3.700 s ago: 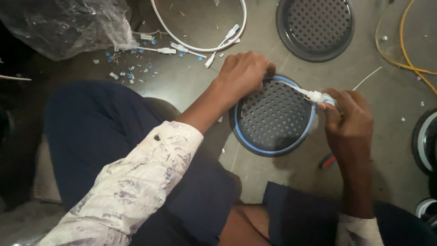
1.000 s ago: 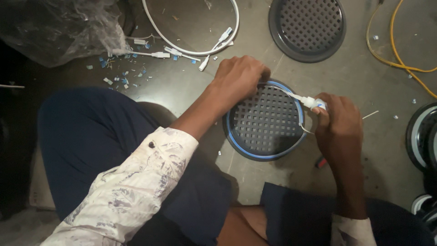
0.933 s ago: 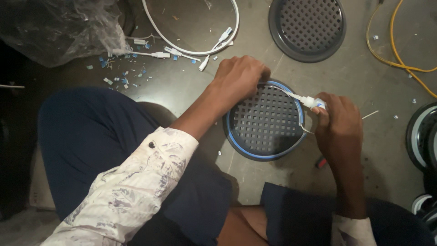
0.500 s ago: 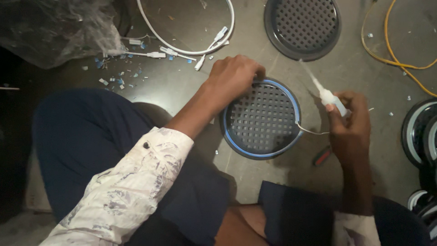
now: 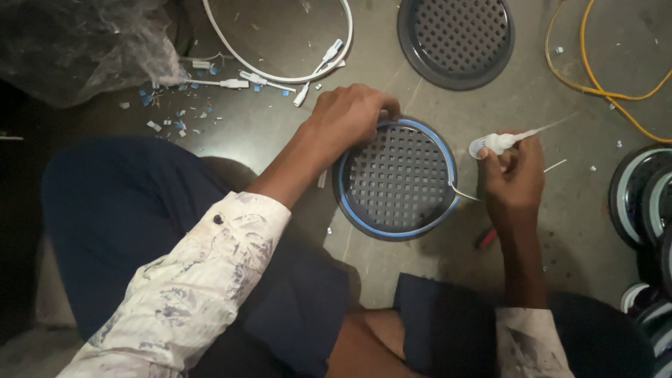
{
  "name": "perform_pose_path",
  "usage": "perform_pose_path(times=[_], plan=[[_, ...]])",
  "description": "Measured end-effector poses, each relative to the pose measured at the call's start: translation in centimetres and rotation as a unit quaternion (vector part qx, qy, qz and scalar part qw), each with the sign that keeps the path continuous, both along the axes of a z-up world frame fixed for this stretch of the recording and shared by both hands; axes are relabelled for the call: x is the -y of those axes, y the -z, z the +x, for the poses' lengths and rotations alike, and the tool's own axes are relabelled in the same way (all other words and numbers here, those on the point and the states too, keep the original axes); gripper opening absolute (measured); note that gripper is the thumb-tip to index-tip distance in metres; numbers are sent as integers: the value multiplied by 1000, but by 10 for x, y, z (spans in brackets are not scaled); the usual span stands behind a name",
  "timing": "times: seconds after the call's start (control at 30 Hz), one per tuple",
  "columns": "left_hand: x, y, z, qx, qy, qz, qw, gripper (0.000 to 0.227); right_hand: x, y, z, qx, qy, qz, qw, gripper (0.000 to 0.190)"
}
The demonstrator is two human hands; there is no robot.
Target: The person sits on the floor and assembles LED light strips onto circular speaker grilles. They apply glue to the rim, press the light strip into place, and use pliers to trim excess cable. The person repeats this process for multiple grilles, stacking completed units nearby.
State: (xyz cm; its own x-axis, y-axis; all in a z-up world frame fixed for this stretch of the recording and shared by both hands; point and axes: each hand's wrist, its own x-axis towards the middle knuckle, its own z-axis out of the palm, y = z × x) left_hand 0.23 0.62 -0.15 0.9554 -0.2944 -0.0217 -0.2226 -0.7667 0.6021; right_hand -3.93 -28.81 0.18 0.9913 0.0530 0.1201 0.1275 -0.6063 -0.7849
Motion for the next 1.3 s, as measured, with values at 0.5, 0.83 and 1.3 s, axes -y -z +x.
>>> perform_pose_path(times=[0.5, 0.83, 1.3], plan=[[-1, -2, -3, 28, -5, -13, 1000, 36, -40, -29, -56, -39, -4, -308, 951, 27], [0, -4, -2, 11, 0, -3, 1000, 42, -141, -28, -95, 94, -228, -283, 927, 34], [0, -18, -2, -62, -3, 40, 997, 50, -133, -42, -96, 10, -283, -249, 926, 53]])
